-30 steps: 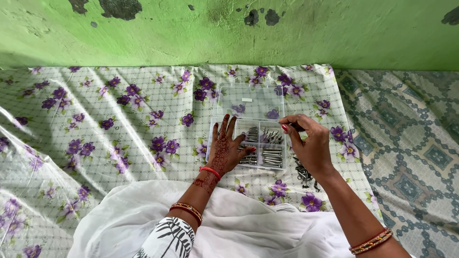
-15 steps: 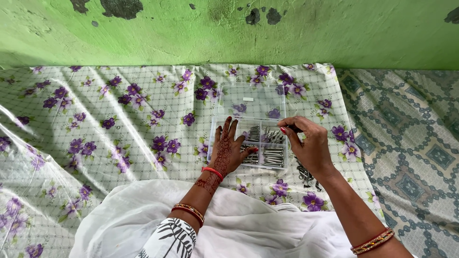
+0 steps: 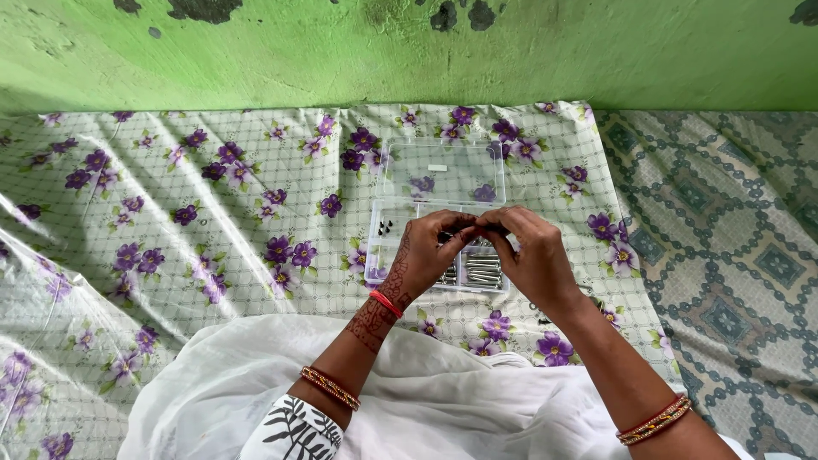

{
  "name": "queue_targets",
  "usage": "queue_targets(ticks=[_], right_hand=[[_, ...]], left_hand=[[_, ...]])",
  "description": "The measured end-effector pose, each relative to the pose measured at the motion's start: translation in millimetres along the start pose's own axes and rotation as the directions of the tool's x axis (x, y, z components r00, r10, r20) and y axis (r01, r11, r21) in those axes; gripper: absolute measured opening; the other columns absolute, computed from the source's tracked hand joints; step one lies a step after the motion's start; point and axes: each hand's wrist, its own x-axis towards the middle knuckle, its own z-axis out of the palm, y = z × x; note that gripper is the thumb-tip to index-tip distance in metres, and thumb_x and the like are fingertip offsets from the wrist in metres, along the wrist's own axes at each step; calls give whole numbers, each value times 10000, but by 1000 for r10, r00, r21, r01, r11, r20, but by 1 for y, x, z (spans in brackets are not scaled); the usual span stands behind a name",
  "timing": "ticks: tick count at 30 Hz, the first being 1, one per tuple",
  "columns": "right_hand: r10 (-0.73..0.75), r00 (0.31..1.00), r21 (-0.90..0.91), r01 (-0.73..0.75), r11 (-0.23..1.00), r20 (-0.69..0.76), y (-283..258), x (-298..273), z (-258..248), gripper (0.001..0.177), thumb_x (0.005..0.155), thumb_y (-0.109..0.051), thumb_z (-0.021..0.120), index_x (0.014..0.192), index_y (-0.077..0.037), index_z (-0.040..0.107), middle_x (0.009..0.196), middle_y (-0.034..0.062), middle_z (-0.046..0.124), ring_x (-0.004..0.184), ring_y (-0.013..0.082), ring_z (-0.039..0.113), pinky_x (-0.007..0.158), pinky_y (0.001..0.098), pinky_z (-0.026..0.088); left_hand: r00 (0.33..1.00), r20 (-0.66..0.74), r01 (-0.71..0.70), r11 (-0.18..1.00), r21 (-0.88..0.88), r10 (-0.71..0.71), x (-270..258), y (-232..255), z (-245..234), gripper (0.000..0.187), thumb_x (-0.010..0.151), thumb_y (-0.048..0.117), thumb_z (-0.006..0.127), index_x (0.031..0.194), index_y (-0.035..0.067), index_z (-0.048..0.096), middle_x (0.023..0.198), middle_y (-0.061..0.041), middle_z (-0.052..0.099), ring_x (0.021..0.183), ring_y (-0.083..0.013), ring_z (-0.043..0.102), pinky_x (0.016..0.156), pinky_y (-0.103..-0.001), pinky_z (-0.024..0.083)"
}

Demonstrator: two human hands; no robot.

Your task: The person sits on a bed and assembles small metal hardware components by hand. They pick up screws and nuts from a clear plastic organizer box and the surrounding fabric, then thread the nuts onto the screws. The assembled pieces are placed back into the box or on the bed.

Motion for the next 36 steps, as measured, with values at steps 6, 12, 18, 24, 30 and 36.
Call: queue_targets(ticks=[6, 12, 18, 24, 30, 36], right_hand=[[-140, 990, -97, 141, 985, 25, -5, -1, 0, 194, 858, 50, 743, 1038, -21, 729, 1016, 102, 768, 925, 261, 749, 780, 374, 614], [-46, 999, 19, 46, 999, 2, -11, 6, -9, 161, 921, 11, 734, 1082, 0, 746, 1038, 134, 750, 898, 230, 758, 716, 329, 632], [-58, 998, -24, 58, 998, 13, -37, 18, -30, 109, 915, -16, 765, 1023, 2, 757, 963, 118, 755, 837, 225, 757, 707, 331, 605], [-228, 960, -95, 214, 972, -161, -84, 35, -55, 131, 922, 11, 766, 1052, 5, 745, 994, 129, 752, 895, 248, 747, 769, 353, 601], [-215, 966, -29, 213, 977, -143, -116, 52, -73, 122, 946, -14, 776, 1065, 8, 754, 971, 135, 766, 887, 228, 764, 748, 335, 589], [-194, 956, 2, 199, 980, -222, -116, 47, -79, 119, 972, 11, 753, 1090, 11, 741, 1034, 138, 764, 947, 218, 768, 828, 321, 604]], left_hand=[[999, -6, 48, 987, -152, -49, -1, -3, -2, 117, 956, 29, 692, 1036, -30, 754, 946, -123, 794, 877, -146, 790, 796, -263, 656], [998, -65, -23, 996, -87, 17, 1, 6, -10, 103, 938, 36, 722, 1013, -22, 763, 916, -115, 779, 803, -143, 765, 709, -257, 636], [956, -98, -247, 937, 249, 278, 10, 40, -22, 106, 929, 105, 775, 970, 12, 744, 901, -114, 748, 825, -235, 716, 775, -349, 574], [921, -39, -301, 773, 558, 387, 9, 122, -60, 113, 932, 114, 707, 1023, 73, 762, 940, -89, 736, 910, -267, 693, 800, -387, 556], [874, -62, -311, 653, 690, 482, 7, 174, -93, 103, 904, 124, 747, 987, 62, 753, 951, -91, 719, 944, -275, 686, 821, -408, 556], [829, -96, -353, 650, 673, 550, 10, 183, -87, 168, 919, 79, 733, 1084, 66, 758, 1031, -73, 719, 1002, -251, 681, 832, -389, 578]])
